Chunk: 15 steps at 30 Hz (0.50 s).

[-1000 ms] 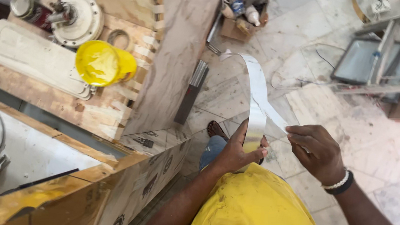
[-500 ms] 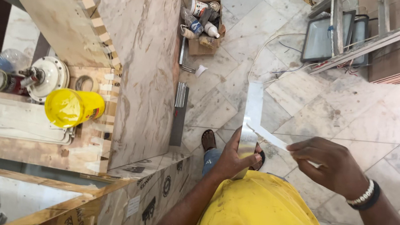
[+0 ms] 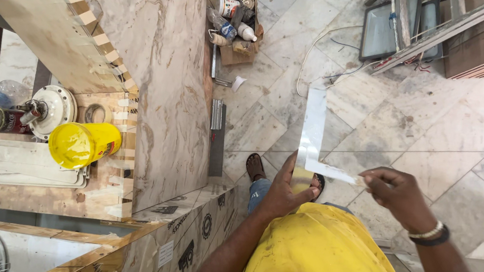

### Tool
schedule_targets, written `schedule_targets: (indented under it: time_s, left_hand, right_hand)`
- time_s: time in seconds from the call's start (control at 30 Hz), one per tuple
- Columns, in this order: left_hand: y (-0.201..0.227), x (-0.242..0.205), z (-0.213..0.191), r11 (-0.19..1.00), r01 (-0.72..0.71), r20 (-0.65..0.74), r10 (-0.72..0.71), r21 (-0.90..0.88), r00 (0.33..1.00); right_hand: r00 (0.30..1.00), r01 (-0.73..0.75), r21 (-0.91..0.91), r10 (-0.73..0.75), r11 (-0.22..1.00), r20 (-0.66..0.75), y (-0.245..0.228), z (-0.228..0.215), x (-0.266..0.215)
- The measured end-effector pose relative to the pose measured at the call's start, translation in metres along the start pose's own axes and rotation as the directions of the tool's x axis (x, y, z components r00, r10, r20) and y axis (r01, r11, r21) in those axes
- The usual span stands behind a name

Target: The person repeatedly applies a white adhesive to a long, thin strip using a small spatula. They scoop adhesive from a yellow container and spread it along the strip's length, then place the strip on a wooden surface.

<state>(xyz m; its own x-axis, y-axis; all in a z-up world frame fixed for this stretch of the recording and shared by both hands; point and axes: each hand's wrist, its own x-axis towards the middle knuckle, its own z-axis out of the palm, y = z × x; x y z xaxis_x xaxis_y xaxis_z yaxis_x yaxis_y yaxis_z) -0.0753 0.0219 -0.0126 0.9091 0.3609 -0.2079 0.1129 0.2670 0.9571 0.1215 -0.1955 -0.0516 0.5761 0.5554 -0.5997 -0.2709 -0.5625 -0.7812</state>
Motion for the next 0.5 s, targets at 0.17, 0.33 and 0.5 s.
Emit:
schedule_targets:
  time_s: [0.17, 0.33, 0.5]
  left_hand:
    - [-0.004, 0.0, -0.006, 0.999, 0.033, 0.016, -0.033, -0.019, 0.999]
    - [-0.004, -0.002, -0.002, 0.999, 0.001, 0.041, 0.001, -0.037, 0.999]
    - [-0.004, -0.005, 0.001, 0.998, -0.022, 0.048, 0.025, -0.058, 0.999]
  right_hand:
    - [0.981, 0.144, 0.608, -0.194, 0.78, 0.016, 0.004, -0.024, 0.0]
    - [0.989, 0.14, 0.486, -0.148, 0.863, -0.021, -0.041, -0.003, 0.014]
    - [0.884, 0.464, 0.078, -0.455, 0.883, -0.11, -0.078, 0.015, 0.03]
